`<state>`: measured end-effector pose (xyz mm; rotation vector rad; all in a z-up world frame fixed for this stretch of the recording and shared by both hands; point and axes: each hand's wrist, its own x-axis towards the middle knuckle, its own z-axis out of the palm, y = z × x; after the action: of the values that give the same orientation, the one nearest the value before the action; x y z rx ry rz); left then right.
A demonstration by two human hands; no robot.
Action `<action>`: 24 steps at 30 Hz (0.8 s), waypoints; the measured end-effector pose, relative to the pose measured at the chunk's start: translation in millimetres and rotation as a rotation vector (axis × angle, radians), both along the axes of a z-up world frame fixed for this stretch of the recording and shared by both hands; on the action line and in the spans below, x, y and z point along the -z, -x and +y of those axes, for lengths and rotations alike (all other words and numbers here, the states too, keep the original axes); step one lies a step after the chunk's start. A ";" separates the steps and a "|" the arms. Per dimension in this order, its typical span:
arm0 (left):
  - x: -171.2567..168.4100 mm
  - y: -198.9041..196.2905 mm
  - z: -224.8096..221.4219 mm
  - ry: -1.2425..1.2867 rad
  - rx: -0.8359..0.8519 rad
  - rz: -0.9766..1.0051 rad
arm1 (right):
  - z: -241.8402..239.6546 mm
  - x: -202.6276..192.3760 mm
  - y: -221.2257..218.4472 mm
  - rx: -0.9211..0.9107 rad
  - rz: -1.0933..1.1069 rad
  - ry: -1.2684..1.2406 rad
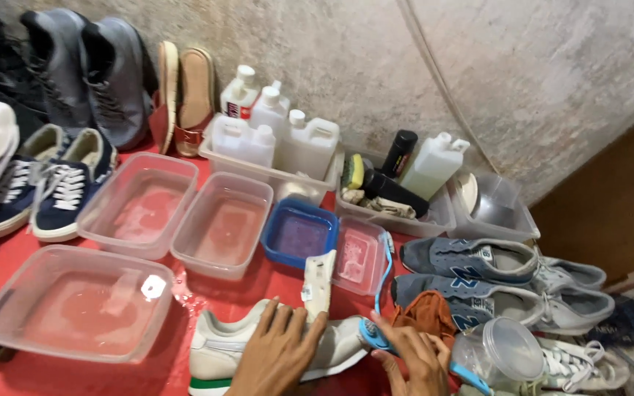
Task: Cleaning a white sneaker using a toothbrush and cleaning solution at a workstation
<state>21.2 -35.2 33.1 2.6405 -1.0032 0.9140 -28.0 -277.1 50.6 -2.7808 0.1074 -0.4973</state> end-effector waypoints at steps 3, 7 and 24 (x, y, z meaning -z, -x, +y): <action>-10.3 0.8 4.9 -0.021 0.029 -0.002 | -1.4 0.3 2.5 -0.125 -0.047 0.025; -20.7 4.4 11.6 0.005 0.039 0.128 | 11.5 -9.1 7.0 -0.265 -0.077 -0.108; -26.7 12.7 12.4 -0.004 -0.092 -0.050 | 56.1 -12.7 9.3 -0.291 -0.396 -0.227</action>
<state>8.5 -22.8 59.7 2.6998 -0.9018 1.0028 -37.2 -221.0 63.3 -2.3720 -0.3055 -0.8815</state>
